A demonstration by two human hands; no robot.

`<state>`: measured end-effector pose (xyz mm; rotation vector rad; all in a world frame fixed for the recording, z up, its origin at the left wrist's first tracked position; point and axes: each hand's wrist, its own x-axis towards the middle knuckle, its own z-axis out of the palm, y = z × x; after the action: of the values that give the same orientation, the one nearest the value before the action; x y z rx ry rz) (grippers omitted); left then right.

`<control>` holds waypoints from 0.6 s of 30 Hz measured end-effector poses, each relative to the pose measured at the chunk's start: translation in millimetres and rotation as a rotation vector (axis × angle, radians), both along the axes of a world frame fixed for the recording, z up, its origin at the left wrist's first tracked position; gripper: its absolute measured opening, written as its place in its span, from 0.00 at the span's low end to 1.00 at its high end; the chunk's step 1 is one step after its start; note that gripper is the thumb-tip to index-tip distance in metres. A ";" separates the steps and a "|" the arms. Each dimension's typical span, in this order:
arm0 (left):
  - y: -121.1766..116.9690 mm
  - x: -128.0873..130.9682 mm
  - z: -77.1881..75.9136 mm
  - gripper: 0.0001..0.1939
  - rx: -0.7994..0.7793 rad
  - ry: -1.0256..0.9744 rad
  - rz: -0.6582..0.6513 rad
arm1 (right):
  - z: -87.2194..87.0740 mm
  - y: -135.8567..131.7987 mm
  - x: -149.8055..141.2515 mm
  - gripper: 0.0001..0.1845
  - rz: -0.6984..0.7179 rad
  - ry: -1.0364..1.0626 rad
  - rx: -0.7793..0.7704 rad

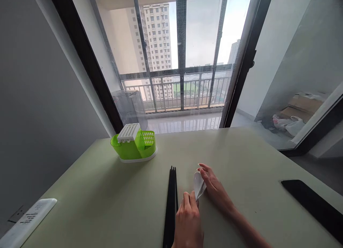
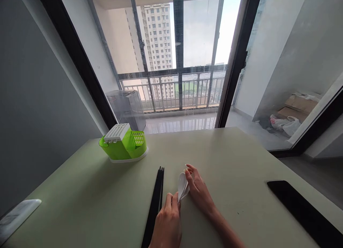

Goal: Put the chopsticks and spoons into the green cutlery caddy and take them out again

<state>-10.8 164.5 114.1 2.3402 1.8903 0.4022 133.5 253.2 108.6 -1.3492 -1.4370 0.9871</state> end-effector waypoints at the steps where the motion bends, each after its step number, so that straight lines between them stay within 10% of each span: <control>1: 0.4 1.6 -1.6 0.30 0.007 0.003 0.007 | -0.7 1.7 -1.8 0.31 -0.009 -0.025 0.030; 12: -1.8 28.8 -60.9 0.35 0.206 0.069 0.170 | -6.6 3.6 -10.6 0.21 0.033 -0.251 0.239; 18: -1.3 30.2 -52.9 0.32 0.299 0.010 0.167 | -9.3 4.3 -10.7 0.19 0.020 -0.259 0.277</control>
<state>19.5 163.2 61.2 2.3633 2.1719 0.7383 122.8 257.5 99.3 -1.2911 -1.7133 0.6114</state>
